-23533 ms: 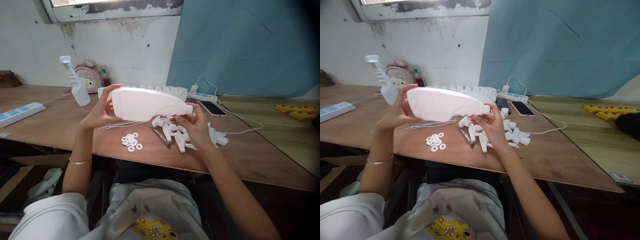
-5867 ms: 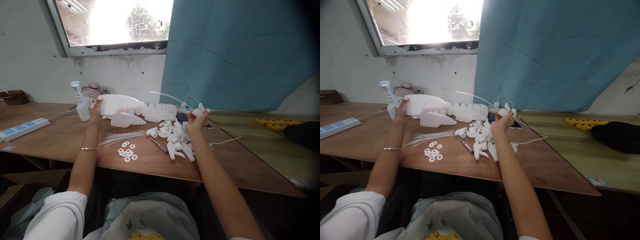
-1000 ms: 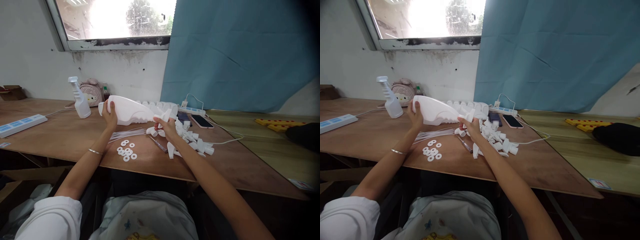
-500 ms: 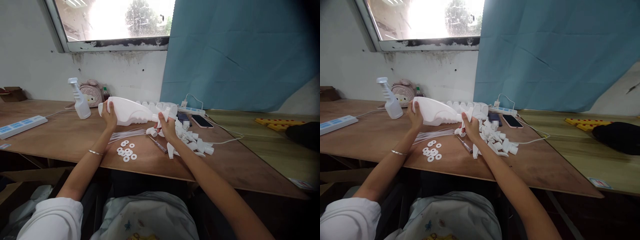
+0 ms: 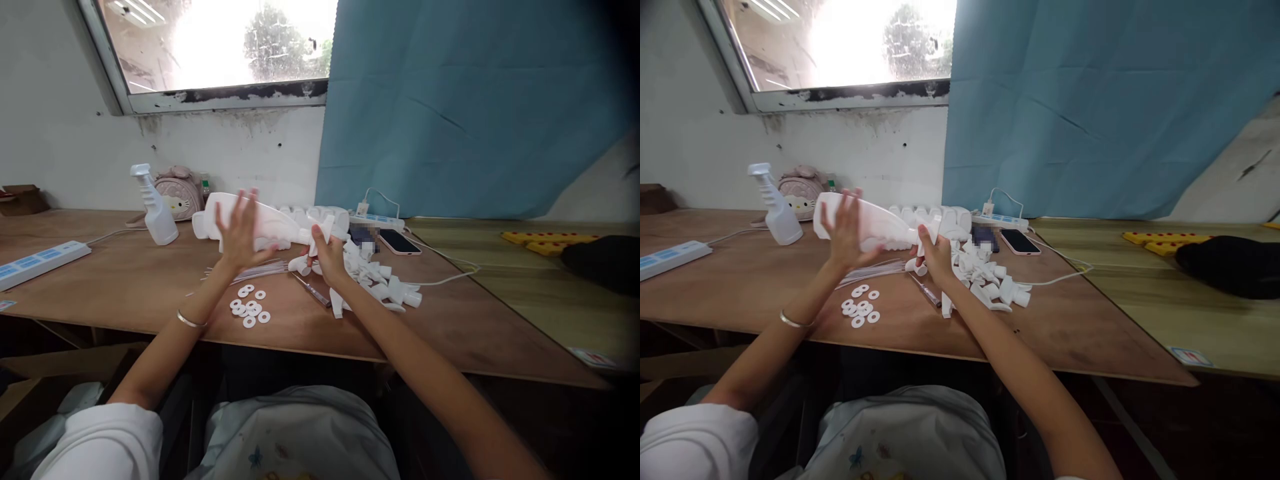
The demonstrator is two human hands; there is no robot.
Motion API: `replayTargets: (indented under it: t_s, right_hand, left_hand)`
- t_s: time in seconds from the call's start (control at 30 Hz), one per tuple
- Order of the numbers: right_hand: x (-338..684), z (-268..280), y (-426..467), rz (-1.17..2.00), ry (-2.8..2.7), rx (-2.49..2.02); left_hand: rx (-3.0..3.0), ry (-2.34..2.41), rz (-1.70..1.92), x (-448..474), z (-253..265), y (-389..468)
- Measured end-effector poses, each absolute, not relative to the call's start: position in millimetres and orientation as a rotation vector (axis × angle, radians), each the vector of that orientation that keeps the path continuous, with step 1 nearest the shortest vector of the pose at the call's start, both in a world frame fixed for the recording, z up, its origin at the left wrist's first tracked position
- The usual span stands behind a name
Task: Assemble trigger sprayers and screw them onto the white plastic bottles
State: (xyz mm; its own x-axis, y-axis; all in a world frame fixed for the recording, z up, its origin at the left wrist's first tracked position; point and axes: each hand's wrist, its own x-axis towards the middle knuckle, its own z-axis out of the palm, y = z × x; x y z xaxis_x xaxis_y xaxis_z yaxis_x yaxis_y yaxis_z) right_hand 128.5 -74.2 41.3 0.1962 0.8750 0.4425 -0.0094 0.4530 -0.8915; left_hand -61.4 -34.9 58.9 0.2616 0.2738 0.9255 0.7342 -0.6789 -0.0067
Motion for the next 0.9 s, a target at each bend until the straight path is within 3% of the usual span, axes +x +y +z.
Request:
replayTargets:
  t_s: [0.13, 0.47, 0.73, 0.9]
  right_hand:
    - [125, 44, -79, 0.772, -1.255, -0.828]
    - [122, 40, -88, 0.811, -1.422, -0.726]
    - [124, 35, -78, 0.855, -1.357, -0.713]
    - [123, 35, -79, 0.848, -1.375, -0.732]
  left_hand:
    - [-2.331, -0.68, -1.104, -12, 69, -60]
    - [-2.38, -0.722, -1.328, -25, 83, -56]
    - [-2.077, -1.097, -1.804, -74, 123, -62]
    - [-2.072, -1.098, -1.622, -78, 123, -80]
